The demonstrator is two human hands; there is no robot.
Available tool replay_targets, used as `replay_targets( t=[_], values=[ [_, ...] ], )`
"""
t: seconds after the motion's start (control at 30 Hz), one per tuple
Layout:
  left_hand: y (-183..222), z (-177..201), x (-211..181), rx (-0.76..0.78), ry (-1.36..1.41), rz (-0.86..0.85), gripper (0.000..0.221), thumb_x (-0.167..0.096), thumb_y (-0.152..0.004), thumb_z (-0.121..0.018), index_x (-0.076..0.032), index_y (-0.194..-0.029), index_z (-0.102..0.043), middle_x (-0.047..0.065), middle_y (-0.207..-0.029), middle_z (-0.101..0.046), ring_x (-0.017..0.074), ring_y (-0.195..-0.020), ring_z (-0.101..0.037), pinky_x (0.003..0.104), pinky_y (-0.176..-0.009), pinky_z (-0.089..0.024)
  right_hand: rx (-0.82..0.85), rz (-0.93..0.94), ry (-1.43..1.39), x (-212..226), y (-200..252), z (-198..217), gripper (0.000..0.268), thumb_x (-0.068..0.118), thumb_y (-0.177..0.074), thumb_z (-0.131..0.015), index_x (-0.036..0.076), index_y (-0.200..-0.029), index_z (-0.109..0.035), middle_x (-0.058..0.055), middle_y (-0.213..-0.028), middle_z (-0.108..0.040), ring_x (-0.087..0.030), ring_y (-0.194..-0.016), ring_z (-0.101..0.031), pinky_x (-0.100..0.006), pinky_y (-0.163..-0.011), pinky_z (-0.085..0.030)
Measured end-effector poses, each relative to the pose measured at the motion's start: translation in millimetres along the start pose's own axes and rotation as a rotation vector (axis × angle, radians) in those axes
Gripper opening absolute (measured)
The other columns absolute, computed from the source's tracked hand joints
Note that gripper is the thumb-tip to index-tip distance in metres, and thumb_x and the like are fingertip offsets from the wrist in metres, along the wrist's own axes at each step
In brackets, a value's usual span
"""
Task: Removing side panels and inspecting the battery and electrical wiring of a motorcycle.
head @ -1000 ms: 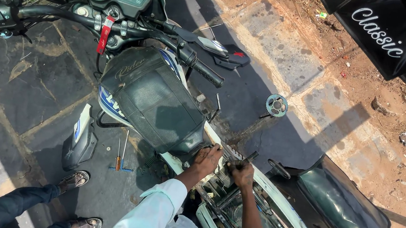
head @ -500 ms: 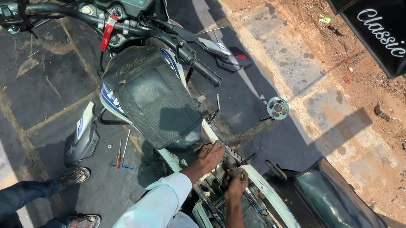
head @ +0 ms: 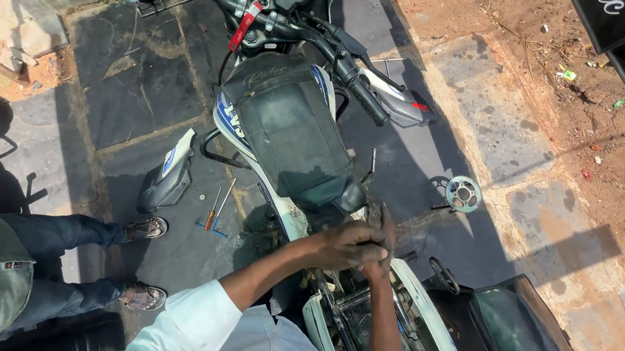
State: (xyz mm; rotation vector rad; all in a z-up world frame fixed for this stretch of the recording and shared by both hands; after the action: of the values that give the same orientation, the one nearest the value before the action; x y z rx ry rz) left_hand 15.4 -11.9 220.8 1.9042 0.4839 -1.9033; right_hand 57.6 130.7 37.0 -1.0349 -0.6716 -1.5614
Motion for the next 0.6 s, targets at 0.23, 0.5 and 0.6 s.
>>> replay_targets(
  t=[0.23,0.5,0.6],
  values=[
    [60.2,-73.2,31.2,-0.050,-0.089,-0.102,0.030,-0.031,-0.102,-0.064,-0.004,-0.116,-0.069,0.011,-0.107,-0.070,0.0236,-0.101,-0.067,0.039,-0.087,-0.055,-0.079,-0.282,-0.057,29.4,1.0,-84.9,0.075,0.025,-0.074,-0.086,0.002,-0.138,-0.054,-0.019,-0.103,-0.068,-0.029,-0.092,-0.065,-0.043,-0.084,-0.054],
    [167.1,-8.4,89.4,-0.444,-0.300,-0.112,0.022,-0.025,-0.095,-0.075,-0.006,-0.107,-0.072,0.011,-0.106,-0.070,0.0249,-0.101,-0.068,0.039,-0.084,-0.056,-0.081,-0.499,-0.787,-12.1,-7.3,-72.1,0.022,0.023,-0.095,-0.075,0.006,-0.084,-0.066,-0.005,-0.075,-0.067,-0.016,-0.067,-0.062,-0.034,-0.067,-0.052],
    [212.7,21.9,130.4,-0.527,-0.180,0.009,0.023,-0.025,-0.094,-0.075,-0.006,-0.106,-0.072,0.009,-0.105,-0.071,0.0198,-0.094,-0.070,0.034,-0.077,-0.058,-0.180,-0.439,-0.877,23.8,-22.6,-40.8,0.021,0.019,-0.095,-0.077,0.010,-0.082,-0.064,-0.005,-0.078,-0.065,-0.017,-0.070,-0.062,-0.034,-0.076,-0.056]
  ],
)
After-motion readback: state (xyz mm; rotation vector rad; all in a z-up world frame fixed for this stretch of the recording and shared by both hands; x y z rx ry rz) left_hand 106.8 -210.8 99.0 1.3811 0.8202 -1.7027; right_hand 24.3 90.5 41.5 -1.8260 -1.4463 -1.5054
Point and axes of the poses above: each hand's wrist, its own y-axis away from the middle knuckle, its own z-axis out of the back of the hand, x = y × z, the point moved 4 cm from there along -y, towards the middle knuckle
